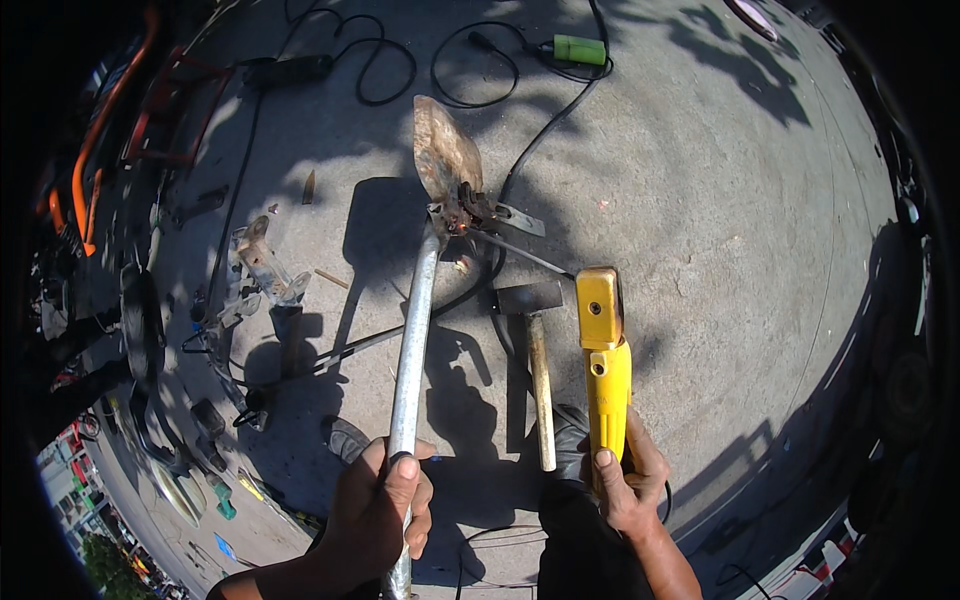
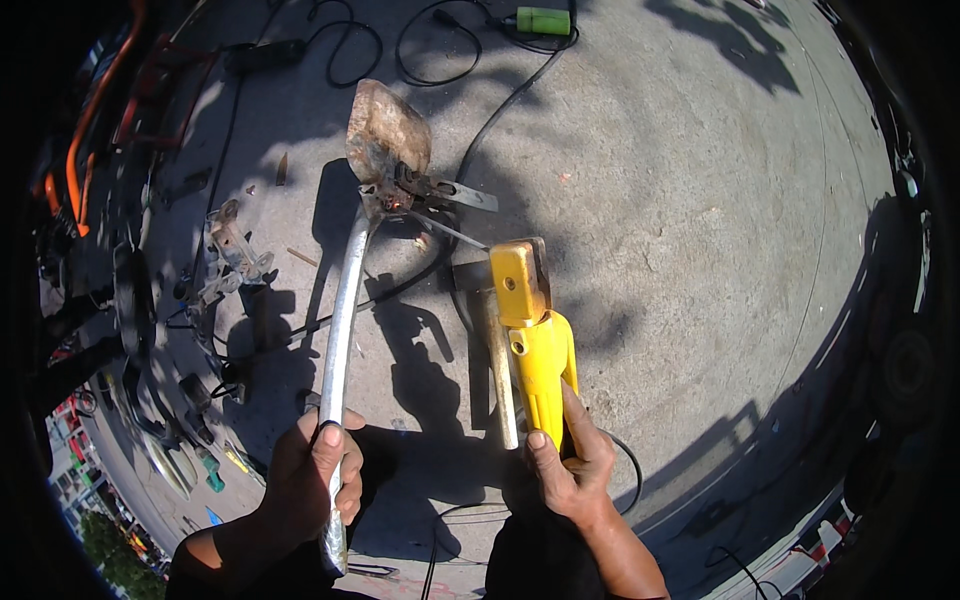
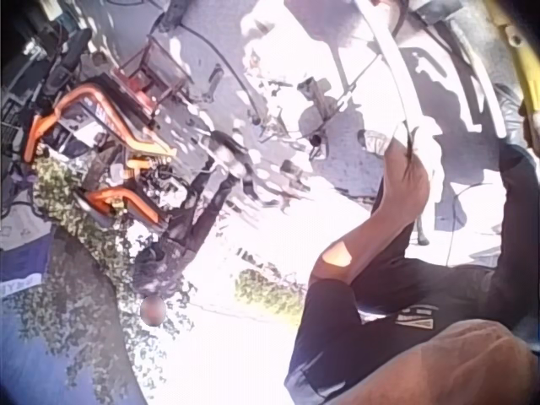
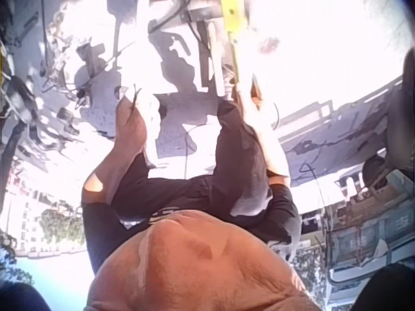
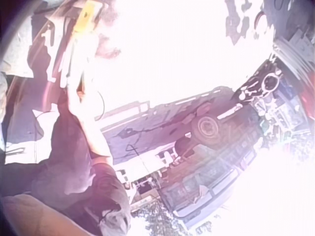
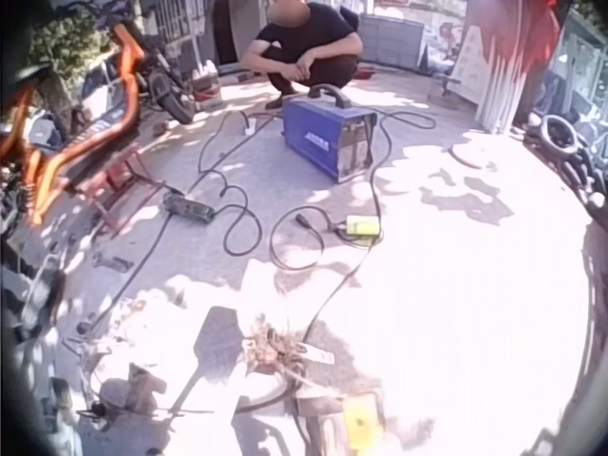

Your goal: The person sits on the ground and welds a metal shovel head to a metal frame using a yellow welding gun. They briefly pet a dog that approaches, then reposition the shovel and continue welding the joint.

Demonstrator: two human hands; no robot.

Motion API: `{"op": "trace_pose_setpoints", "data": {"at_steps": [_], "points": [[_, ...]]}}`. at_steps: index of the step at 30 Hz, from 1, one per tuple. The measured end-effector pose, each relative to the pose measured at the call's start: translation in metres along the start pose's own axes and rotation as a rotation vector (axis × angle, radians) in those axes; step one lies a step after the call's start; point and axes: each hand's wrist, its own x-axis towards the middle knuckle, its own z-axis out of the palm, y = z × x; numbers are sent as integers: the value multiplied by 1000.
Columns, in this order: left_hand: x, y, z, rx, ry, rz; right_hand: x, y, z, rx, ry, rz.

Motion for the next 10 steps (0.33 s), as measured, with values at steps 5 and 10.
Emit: {"op": "trace_pose_setpoints", "data": {"at_steps": [5,10], "points": [[0,-1,0,-1,-6,12,1,9,3,7,-7,-39],[-1,-1,-1,4,-4,-2,3,6,4,29,-32,-7]]}}
